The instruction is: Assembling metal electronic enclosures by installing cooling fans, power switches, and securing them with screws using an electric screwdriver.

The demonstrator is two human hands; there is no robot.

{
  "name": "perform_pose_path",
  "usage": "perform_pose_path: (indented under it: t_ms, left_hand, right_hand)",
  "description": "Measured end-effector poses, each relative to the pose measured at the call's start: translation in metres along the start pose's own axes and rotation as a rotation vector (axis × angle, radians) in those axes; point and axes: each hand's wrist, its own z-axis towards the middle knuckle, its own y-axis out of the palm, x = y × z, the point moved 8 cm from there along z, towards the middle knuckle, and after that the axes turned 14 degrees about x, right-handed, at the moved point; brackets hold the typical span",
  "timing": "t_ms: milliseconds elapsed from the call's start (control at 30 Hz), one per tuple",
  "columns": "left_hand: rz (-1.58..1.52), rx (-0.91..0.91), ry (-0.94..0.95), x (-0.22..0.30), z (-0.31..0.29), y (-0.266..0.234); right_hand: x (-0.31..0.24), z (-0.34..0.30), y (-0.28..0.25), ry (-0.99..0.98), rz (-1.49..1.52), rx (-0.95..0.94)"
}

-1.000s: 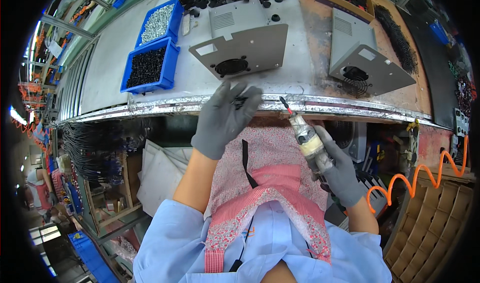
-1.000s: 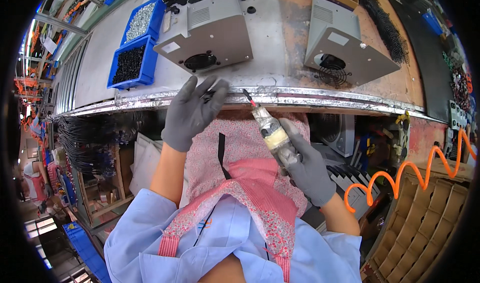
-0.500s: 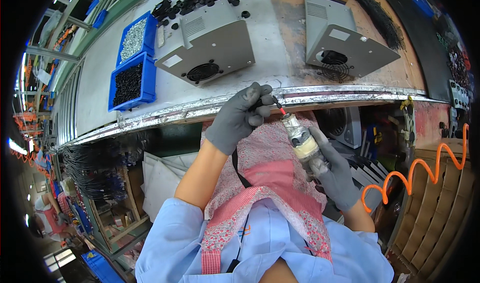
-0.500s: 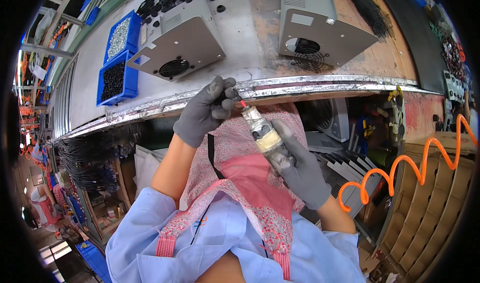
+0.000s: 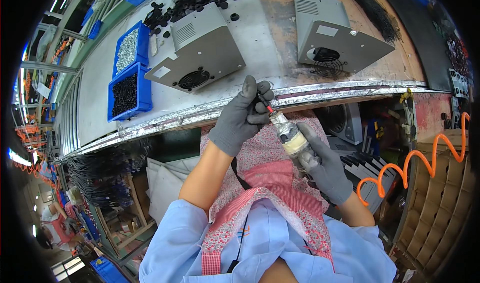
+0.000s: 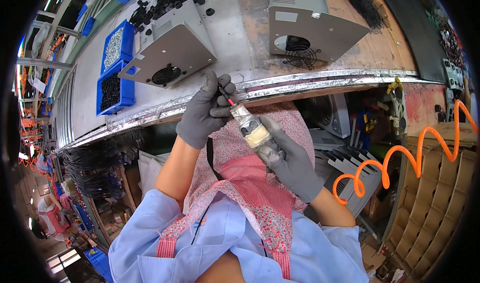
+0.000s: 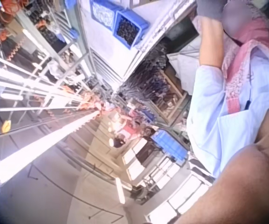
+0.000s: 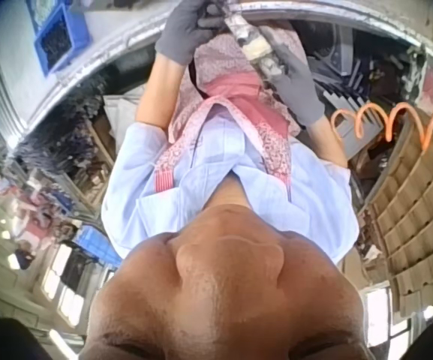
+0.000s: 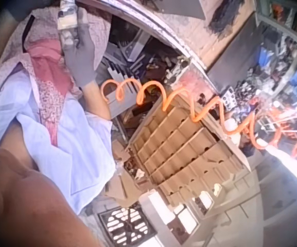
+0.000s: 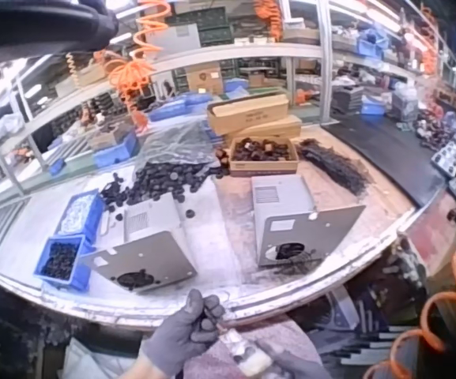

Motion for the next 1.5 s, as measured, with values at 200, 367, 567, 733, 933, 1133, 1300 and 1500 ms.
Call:
perform_pose_path:
  t_ms: [200,367,567,733,933,1133,1300,1500]
  left_hand:
    - [0.067,-0.047,0.103,0.004,0.002,0.004]
    - [0.368,-0.09,0.178,0.007,0.002,0.018]
    - [0.422,-0.048,0.227,0.015,0.02,0.047]
    - [1.176,0.232,0.774,0.039,0.023,0.063]
    - [1.38,0.253,0.777,0.019,0.042,0.062]
    - [1.399,0.263,0.694,0.017,0.049,0.064]
    - [1.408,0.173,0.772,0.007,0.062,0.068]
    - [1.644,0.16,0.678,-0.011,0.087,0.089]
  right_hand:
    - [0.007,-0.003,0.005,0.307,0.27,-0.027]
    - [0.005,-0.002,-0.004,0.236,0.248,-0.007]
    - [-0.017,-0.003,-0.05,0.118,0.143,0.217]
    - [0.0,-0.003,-0.096,0.123,0.208,0.449]
    - [0.029,0.005,-0.115,0.182,0.212,0.568]
    - [0.033,0.012,-0.118,0.187,0.209,0.556]
    - [0.035,0.017,-0.12,0.147,0.182,0.534]
    - [0.035,0.017,-0.119,0.155,0.213,0.529]
